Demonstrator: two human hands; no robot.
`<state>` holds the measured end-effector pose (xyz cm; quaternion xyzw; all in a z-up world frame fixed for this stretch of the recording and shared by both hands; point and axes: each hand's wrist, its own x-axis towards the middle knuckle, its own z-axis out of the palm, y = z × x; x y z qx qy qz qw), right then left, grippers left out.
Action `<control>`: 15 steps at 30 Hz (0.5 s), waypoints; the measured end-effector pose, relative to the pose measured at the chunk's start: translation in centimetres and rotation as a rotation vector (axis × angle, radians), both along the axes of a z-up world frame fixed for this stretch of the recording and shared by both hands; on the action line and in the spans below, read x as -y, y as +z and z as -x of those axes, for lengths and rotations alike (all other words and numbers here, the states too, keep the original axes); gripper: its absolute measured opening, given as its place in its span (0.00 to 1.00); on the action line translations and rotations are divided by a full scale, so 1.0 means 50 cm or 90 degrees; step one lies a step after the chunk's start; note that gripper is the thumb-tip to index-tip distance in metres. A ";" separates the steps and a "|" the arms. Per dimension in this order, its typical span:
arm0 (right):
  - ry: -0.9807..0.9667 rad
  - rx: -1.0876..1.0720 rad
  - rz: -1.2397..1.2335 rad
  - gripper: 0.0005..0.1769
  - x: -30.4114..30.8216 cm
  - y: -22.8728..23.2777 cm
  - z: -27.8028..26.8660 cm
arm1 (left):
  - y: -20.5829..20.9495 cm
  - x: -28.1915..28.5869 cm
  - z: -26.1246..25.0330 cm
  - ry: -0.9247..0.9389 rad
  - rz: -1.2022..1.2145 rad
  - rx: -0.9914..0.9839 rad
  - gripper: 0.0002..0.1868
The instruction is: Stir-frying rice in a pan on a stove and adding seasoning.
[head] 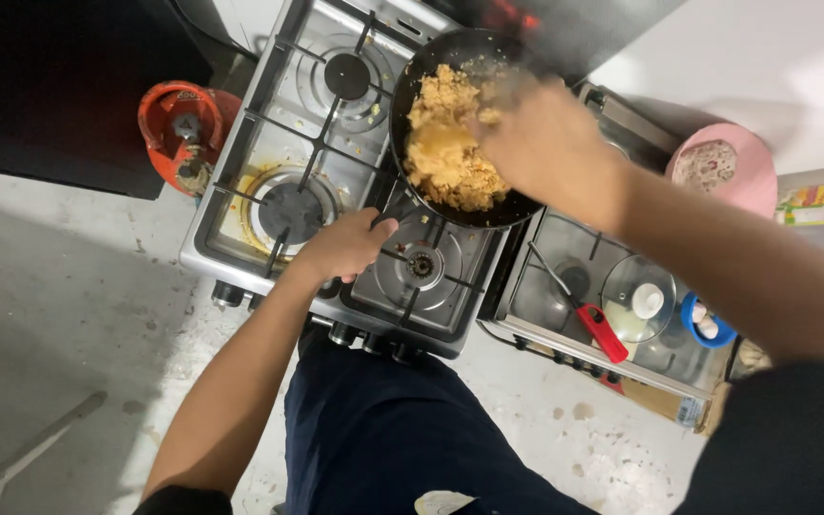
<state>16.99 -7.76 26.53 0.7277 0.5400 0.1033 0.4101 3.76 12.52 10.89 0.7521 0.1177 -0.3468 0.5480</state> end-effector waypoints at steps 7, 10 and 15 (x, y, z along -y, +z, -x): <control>-0.365 -0.090 0.230 0.29 0.104 0.051 -0.058 | -0.026 -0.001 0.006 0.021 0.054 0.011 0.23; -0.371 -0.072 0.147 0.21 0.133 0.088 -0.110 | 0.006 -0.007 -0.005 -0.012 -0.005 0.003 0.22; -0.342 -0.097 -0.068 0.18 0.257 0.007 -0.315 | 0.015 -0.022 -0.021 -0.039 -0.026 0.010 0.25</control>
